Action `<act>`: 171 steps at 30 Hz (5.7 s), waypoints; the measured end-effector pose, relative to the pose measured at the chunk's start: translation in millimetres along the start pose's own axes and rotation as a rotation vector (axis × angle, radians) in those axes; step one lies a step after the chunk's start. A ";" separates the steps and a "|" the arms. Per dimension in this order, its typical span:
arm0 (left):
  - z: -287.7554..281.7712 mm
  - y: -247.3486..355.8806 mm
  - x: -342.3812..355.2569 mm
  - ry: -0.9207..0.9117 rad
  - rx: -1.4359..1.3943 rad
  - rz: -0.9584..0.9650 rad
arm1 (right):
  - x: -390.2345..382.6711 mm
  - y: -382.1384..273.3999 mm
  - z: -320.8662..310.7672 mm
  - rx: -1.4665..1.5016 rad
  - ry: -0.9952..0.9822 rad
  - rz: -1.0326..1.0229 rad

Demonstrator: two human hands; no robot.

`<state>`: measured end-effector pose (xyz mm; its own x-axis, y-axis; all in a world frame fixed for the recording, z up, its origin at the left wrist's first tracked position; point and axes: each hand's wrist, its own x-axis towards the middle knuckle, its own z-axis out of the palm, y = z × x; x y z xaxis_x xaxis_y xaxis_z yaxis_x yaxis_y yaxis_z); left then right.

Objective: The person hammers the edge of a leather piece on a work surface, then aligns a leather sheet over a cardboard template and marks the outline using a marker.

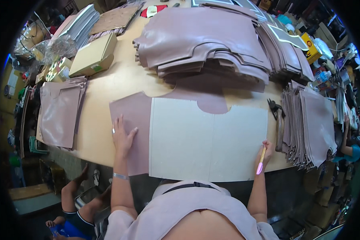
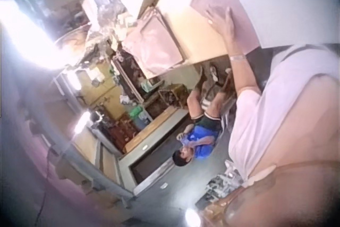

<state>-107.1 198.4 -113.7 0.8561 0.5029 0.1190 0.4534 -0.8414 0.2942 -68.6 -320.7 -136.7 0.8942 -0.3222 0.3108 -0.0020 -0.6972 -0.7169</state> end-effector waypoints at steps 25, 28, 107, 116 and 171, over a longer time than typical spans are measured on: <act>-229.4 9.4 67.9 0.760 -0.164 0.162 | 28.3 -13.0 -8.2 0.128 0.085 -0.095; -270.1 41.5 96.8 0.882 -0.274 0.301 | 36.4 -17.0 -3.6 0.106 0.036 -0.130; 11.6 129.4 52.9 0.177 -0.942 -0.122 | 23.2 -361.4 -93.7 1.440 -1.311 -0.434; -31.4 26.8 77.4 -0.017 -0.909 -0.035 | -14.1 -446.6 3.4 1.887 -1.217 -0.982; -127.7 -295.5 245.6 0.105 0.067 -0.478 | -61.2 -287.7 197.6 0.351 -1.019 0.016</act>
<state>-62.5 595.9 -50.3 0.5200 0.8503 0.0815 0.8075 -0.5205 0.2777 -34.3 26.1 -72.8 0.8474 0.4681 -0.2504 -0.0339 -0.4230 -0.9055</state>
